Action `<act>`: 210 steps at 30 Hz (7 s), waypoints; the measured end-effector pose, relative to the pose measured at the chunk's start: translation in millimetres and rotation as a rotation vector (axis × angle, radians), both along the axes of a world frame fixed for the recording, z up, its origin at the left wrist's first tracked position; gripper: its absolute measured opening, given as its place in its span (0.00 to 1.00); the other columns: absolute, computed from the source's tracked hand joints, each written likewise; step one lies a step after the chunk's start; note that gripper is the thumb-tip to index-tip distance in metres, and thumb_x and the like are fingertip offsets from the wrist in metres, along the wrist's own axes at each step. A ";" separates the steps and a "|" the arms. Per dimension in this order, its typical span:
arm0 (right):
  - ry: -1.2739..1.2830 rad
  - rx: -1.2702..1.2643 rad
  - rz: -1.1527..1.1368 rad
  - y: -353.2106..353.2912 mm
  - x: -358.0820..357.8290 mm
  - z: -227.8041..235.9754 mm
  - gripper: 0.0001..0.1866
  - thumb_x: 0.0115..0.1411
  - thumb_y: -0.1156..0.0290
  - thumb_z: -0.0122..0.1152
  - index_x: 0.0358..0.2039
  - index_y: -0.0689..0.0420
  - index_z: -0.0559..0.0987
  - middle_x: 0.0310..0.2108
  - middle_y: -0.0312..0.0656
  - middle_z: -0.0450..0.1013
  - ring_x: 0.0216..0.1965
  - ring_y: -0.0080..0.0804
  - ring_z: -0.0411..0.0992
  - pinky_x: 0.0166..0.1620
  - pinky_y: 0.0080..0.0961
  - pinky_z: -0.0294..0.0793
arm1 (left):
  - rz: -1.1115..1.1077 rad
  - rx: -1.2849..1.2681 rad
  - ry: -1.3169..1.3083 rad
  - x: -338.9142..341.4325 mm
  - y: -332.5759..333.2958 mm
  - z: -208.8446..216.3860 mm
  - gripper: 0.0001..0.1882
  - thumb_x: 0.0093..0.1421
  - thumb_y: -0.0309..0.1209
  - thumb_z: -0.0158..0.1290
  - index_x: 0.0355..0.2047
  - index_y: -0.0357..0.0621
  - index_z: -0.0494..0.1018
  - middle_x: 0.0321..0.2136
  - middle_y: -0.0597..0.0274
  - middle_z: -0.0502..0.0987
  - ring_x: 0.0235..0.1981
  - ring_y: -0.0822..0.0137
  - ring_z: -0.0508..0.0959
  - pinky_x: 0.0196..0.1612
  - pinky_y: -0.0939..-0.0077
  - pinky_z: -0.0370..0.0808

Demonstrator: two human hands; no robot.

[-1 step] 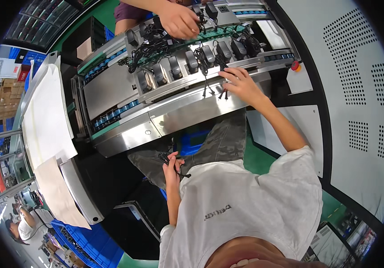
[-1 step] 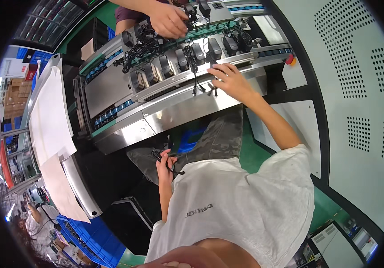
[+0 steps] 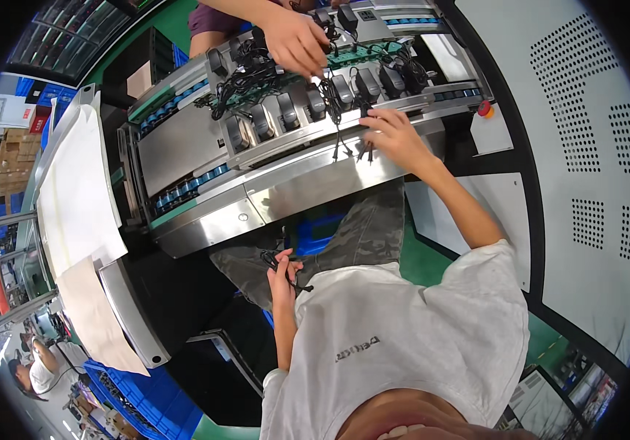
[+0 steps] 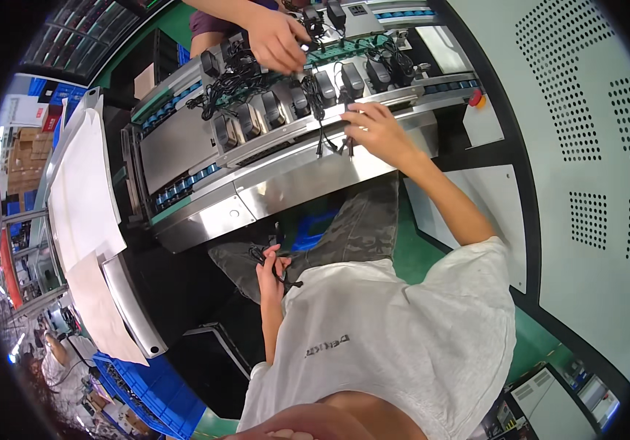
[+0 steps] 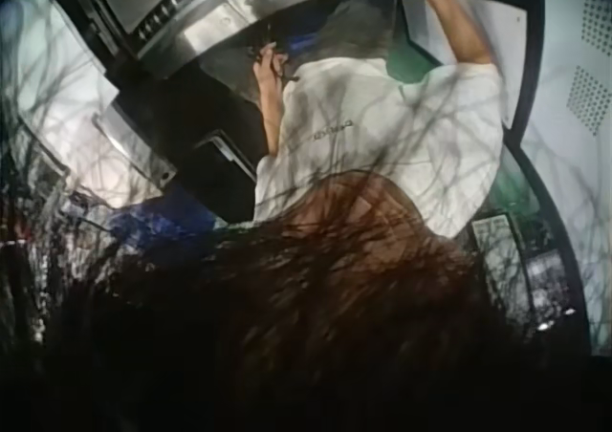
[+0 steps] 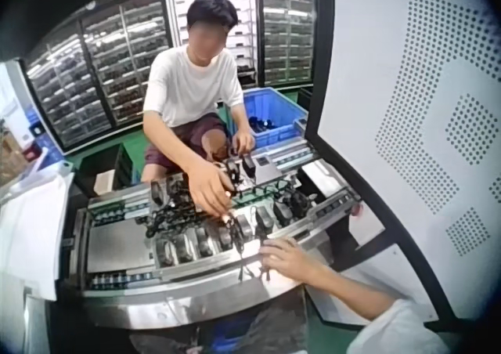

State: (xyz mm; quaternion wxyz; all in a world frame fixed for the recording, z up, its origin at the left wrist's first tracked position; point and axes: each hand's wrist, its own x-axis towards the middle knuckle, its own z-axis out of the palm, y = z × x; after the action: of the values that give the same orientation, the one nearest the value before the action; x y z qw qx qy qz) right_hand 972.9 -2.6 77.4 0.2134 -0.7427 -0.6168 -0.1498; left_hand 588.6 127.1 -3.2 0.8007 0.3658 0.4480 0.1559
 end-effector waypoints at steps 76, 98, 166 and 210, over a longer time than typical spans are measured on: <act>0.026 -0.004 -0.476 85.7 128.3 6.3 0.09 0.54 0.73 0.53 0.35 0.57 0.77 0.38 0.42 0.71 0.45 0.45 0.67 0.47 0.37 0.68 | 0.021 0.051 0.034 -13.7 0.6 4.5 0.12 0.62 0.31 0.46 0.41 0.35 0.71 0.11 0.68 0.62 0.21 0.70 0.71 0.35 0.74 0.70; 0.930 0.006 -0.046 -28.2 -223.2 -79.3 0.15 0.50 0.75 0.58 0.41 0.58 0.74 0.42 0.45 0.69 0.46 0.44 0.66 0.48 0.34 0.67 | -0.257 0.109 0.202 7.1 -2.7 12.3 0.13 0.63 0.32 0.45 0.38 0.34 0.73 0.12 0.66 0.66 0.18 0.73 0.71 0.30 0.78 0.72; 0.461 -0.394 -0.111 -21.1 -226.8 -126.5 0.11 0.51 0.70 0.56 0.35 0.58 0.75 0.36 0.47 0.71 0.44 0.51 0.64 0.49 0.42 0.64 | -0.058 1.288 1.575 -322.4 386.4 235.4 0.24 0.46 0.48 0.56 0.34 0.38 0.74 0.34 0.46 0.77 0.37 0.47 0.76 0.40 0.58 0.72; 2.169 -0.266 1.633 146.9 -348.2 247.8 0.25 0.64 0.53 0.46 0.49 0.63 0.70 0.49 0.49 0.68 0.51 0.46 0.65 0.54 0.38 0.64 | -0.102 1.564 0.676 -210.2 380.2 182.5 0.18 0.62 0.32 0.45 0.48 0.31 0.70 0.49 0.47 0.71 0.53 0.58 0.69 0.56 0.72 0.63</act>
State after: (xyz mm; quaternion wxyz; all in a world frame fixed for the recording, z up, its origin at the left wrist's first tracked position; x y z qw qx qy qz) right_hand 624.7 144.3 325.2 0.5406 0.0719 -0.4099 0.7311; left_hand 378.4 507.3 179.3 0.1472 0.8601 0.4093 0.2665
